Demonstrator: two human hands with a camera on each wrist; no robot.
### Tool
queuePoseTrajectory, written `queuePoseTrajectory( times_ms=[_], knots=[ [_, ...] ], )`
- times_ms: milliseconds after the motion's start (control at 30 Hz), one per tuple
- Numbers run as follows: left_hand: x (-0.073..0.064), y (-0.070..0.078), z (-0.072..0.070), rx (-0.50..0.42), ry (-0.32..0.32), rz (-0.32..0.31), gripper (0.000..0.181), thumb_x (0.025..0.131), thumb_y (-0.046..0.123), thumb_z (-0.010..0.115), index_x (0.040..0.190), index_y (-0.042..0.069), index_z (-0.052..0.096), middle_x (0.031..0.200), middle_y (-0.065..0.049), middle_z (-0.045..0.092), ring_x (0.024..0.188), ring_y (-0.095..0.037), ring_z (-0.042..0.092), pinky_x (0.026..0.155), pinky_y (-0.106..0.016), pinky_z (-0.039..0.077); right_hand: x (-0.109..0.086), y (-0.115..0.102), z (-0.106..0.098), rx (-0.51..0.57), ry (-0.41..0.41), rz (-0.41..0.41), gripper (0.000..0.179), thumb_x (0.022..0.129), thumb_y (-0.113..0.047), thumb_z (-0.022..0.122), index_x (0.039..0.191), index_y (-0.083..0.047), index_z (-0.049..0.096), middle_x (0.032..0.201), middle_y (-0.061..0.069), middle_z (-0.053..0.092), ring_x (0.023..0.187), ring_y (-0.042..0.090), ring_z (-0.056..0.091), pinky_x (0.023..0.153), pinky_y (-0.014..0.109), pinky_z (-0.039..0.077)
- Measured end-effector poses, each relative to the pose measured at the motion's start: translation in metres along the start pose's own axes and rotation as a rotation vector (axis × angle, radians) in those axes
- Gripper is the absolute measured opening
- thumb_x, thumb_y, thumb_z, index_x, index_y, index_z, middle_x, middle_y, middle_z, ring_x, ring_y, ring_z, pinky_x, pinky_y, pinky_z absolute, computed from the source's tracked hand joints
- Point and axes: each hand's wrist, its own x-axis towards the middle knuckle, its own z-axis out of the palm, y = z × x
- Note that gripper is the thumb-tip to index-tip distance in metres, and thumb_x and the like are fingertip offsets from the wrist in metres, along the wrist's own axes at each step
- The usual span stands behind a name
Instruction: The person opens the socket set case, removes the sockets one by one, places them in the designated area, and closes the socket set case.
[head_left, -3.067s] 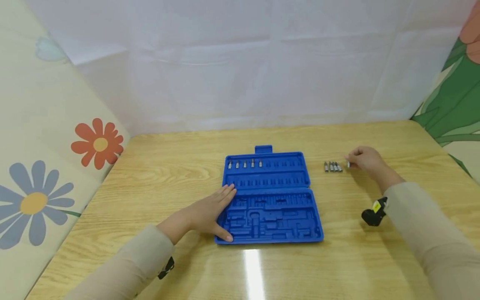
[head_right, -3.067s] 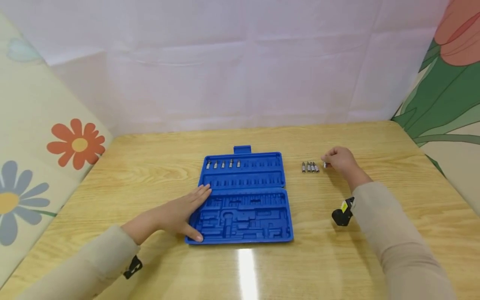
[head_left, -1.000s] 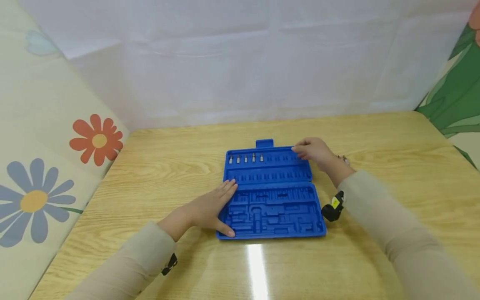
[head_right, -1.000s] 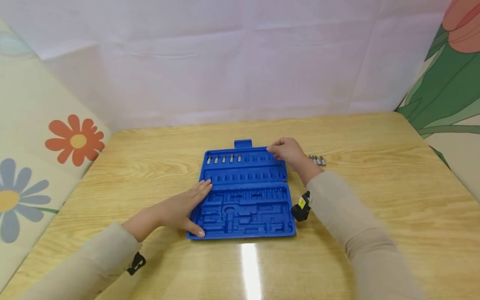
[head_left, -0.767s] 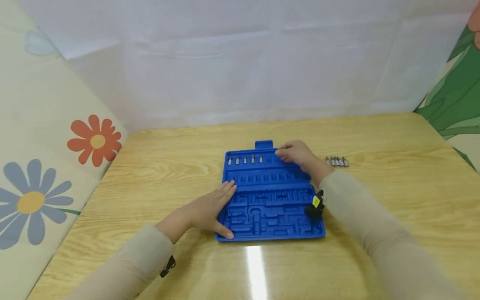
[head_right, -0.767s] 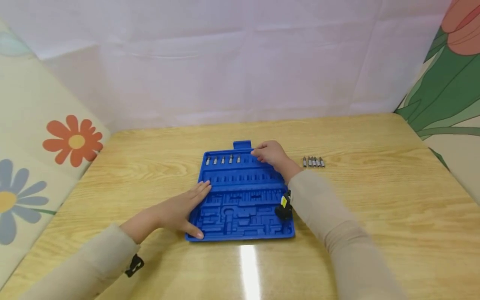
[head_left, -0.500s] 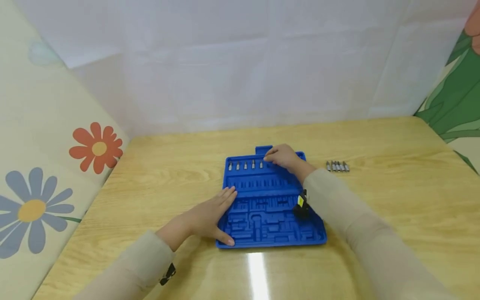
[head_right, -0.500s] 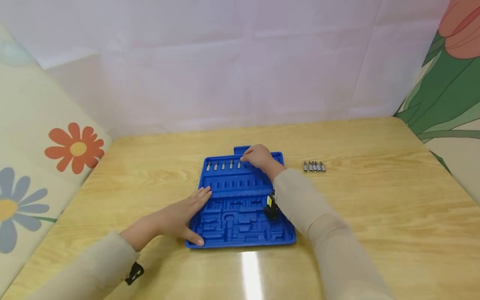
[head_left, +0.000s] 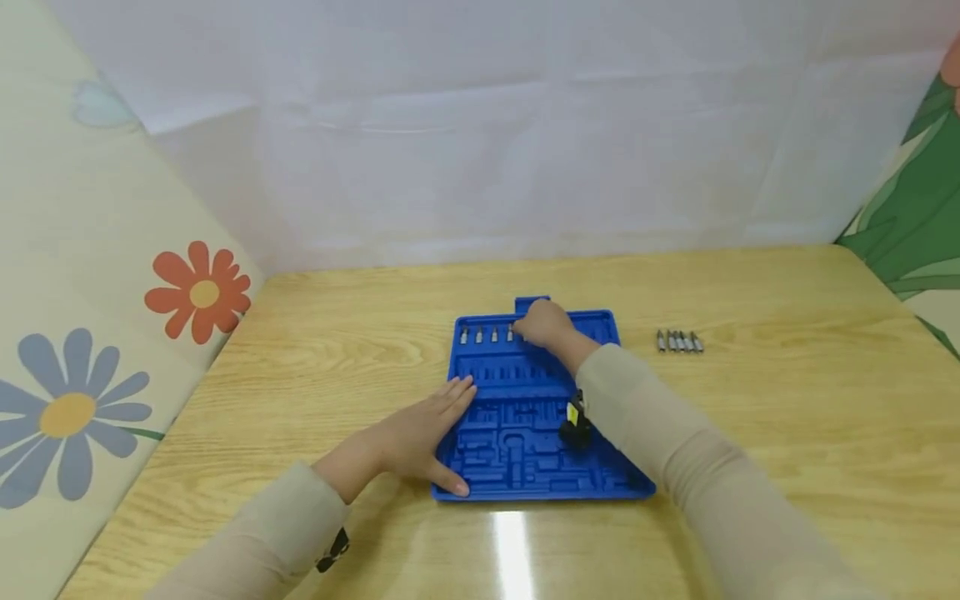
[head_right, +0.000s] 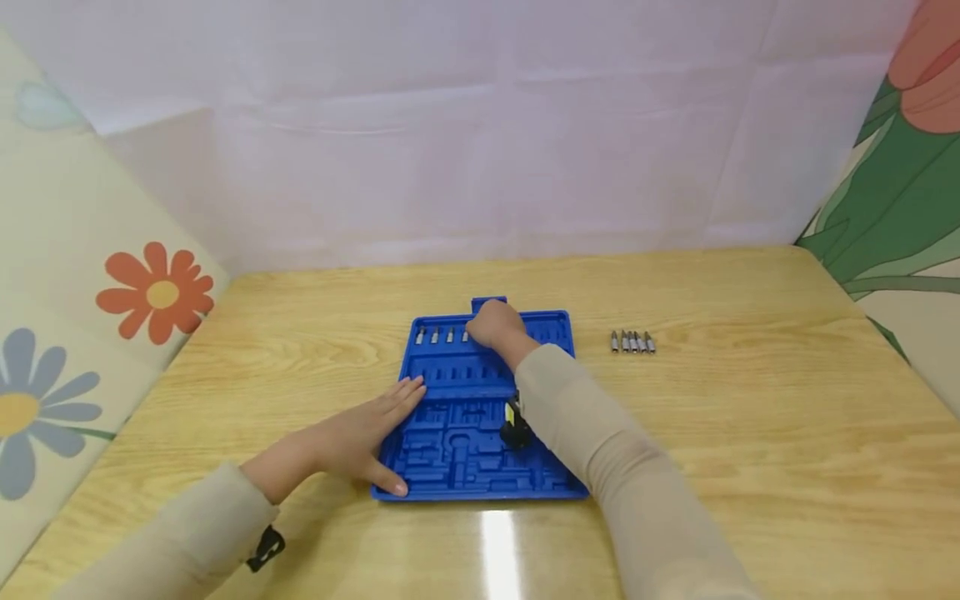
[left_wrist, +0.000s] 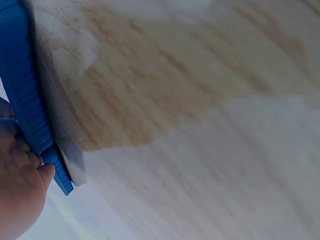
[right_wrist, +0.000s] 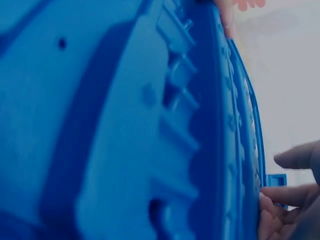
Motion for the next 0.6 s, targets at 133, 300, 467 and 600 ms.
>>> queuePoseTrajectory(
  times_ms=[133, 300, 467, 600],
  knots=[
    [0.0006, -0.0001, -0.0001, 0.008, 0.001, -0.003, 0.117, 0.057, 0.073, 0.052, 0.138, 0.003, 0.005, 0.143, -0.01, -0.001, 0.129, -0.023, -0.004, 0.103, -0.035, 0.01, -0.0008, -0.0025, 0.0018, 0.167, 0.062, 0.099, 0.026, 0.081, -0.01, 0.047, 0.056, -0.009, 0.042, 0.047, -0.001, 0.032, 0.041, 0.013, 0.028, 0.039, 0.025, 0.026],
    [0.0015, 0.0017, 0.0004, 0.0, 0.002, 0.004, 0.117, 0.056, 0.073, 0.052, 0.138, 0.003, 0.005, 0.143, -0.01, 0.0, 0.129, -0.023, -0.003, 0.102, -0.036, 0.011, -0.0002, 0.0, 0.0027, 0.287, 0.105, 0.195, 0.018, 0.082, -0.01, 0.05, 0.095, 0.001, 0.055, 0.061, 0.002, 0.041, 0.048, 0.014, 0.035, 0.043, 0.025, 0.032],
    [0.0006, 0.0019, 0.0015, 0.003, 0.008, -0.004, 0.117, 0.056, 0.073, 0.051, 0.138, 0.004, 0.006, 0.144, -0.009, 0.0, 0.129, -0.022, -0.003, 0.102, -0.036, 0.011, 0.0019, 0.0, 0.0009, 0.355, 0.099, 0.215, 0.039, 0.079, -0.005, 0.052, 0.116, 0.006, 0.047, 0.088, 0.009, 0.05, 0.061, 0.018, 0.042, 0.05, 0.028, 0.035],
    [-0.0004, 0.0014, 0.0004, 0.001, 0.014, -0.004, 0.117, 0.056, 0.073, 0.052, 0.138, 0.003, 0.006, 0.143, -0.01, 0.0, 0.129, -0.023, -0.003, 0.102, -0.036, 0.011, 0.0045, -0.0003, -0.0002, 0.39, 0.085, 0.214, 0.034, 0.078, -0.004, 0.054, 0.111, 0.006, 0.051, 0.099, 0.013, 0.054, 0.071, 0.02, 0.047, 0.057, 0.029, 0.042]
  ],
)
